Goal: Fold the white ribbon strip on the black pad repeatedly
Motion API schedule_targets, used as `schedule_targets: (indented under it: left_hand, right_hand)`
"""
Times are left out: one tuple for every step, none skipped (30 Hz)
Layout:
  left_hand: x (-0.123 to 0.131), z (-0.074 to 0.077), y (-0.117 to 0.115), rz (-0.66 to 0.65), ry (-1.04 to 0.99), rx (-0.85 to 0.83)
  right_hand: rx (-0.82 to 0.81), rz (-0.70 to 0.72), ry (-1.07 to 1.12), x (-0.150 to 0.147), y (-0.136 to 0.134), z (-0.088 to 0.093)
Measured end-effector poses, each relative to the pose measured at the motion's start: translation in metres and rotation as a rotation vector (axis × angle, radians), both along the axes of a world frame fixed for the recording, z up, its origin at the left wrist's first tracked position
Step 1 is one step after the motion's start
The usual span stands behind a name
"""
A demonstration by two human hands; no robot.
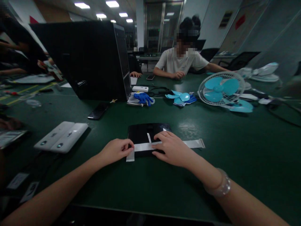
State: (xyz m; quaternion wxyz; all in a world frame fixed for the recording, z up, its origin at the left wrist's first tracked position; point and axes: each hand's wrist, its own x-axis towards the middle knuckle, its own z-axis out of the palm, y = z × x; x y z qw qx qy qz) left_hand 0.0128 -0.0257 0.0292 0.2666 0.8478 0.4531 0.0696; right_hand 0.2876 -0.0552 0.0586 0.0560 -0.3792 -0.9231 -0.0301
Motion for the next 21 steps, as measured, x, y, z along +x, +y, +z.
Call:
schedule_targets:
  left_hand:
    - [-0.001, 0.0, 0.0, 0.003, 0.0, 0.009]
    - [-0.001, -0.001, 0.001, 0.006, -0.003, 0.024]
    - [-0.002, -0.001, 0.001, 0.01, -0.007, 0.042]
    - [-0.002, -0.001, 0.001, 0.014, -0.01, 0.059]
    - [-0.003, -0.001, 0.002, 0.021, -0.013, 0.073]
    - [-0.003, -0.001, 0.002, 0.03, -0.017, 0.083]
    - [-0.004, -0.001, 0.002, 0.039, -0.022, 0.093]
    - [-0.004, -0.001, 0.003, 0.05, -0.029, 0.102]
    - [-0.004, -0.001, 0.003, 0.064, -0.035, 0.111]
    - [-0.005, 0.0, 0.004, 0.08, -0.039, 0.121]
    - [-0.005, 0.0, 0.004, 0.095, -0.04, 0.128]
    - [-0.005, 0.0, 0.005, 0.107, -0.038, 0.13]
    - [-0.005, 0.0, 0.005, 0.116, -0.034, 0.127]
    - [-0.005, 0.0, 0.005, 0.12, -0.03, 0.119]
    - [-0.005, 0.0, 0.005, 0.118, -0.03, 0.109]
    - [-0.005, 0.001, 0.005, 0.113, -0.03, 0.096]
    - [-0.005, 0.002, 0.005, 0.105, -0.026, 0.079]
    - [-0.005, 0.004, 0.004, 0.092, -0.018, 0.061]
    - [-0.005, 0.006, 0.003, 0.072, -0.004, 0.043]
    - [-0.005, 0.008, 0.002, 0.044, 0.015, 0.028]
    - [-0.005, 0.01, 0.002, 0.011, 0.033, 0.021]
  right_hand:
    - [0.006, -0.003, 0.005, -0.001, -0.001, 0.0]
    - [0.011, -0.006, 0.009, -0.001, -0.001, 0.0]
    - [0.018, -0.006, 0.013, -0.002, -0.001, -0.001]
    - [0.026, 0.001, 0.018, -0.002, -0.001, -0.001]
    - [0.031, 0.016, 0.025, -0.003, -0.001, -0.001]
    - [0.029, 0.036, 0.033, -0.003, -0.001, -0.001]
    - [0.02, 0.054, 0.041, -0.004, -0.002, -0.001]
    - [0.009, 0.063, 0.047, -0.004, -0.002, 0.0]
    - [-0.004, 0.063, 0.052, -0.005, -0.003, 0.0]
    - [-0.016, 0.055, 0.054, -0.006, -0.003, 0.0]
    - [-0.024, 0.043, 0.05, -0.007, -0.004, 0.001]
    - [-0.026, 0.033, 0.043, -0.008, -0.004, 0.001]
    - [-0.026, 0.03, 0.034, -0.009, -0.004, 0.0]
    - [-0.024, 0.034, 0.026, -0.01, -0.005, 0.0]
    - [-0.02, 0.04, 0.019, -0.011, -0.005, 0.0]
    - [-0.012, 0.047, 0.014, -0.011, -0.005, -0.001]
    - [-0.004, 0.055, 0.008, -0.012, -0.005, -0.001]
    - [0.003, 0.064, 0.002, -0.012, -0.005, -0.002]
    - [0.006, 0.071, -0.005, -0.012, -0.005, -0.002]
    - [0.005, 0.076, -0.01, -0.012, -0.005, -0.003]
    - [0.002, 0.079, -0.012, -0.011, -0.005, -0.003]
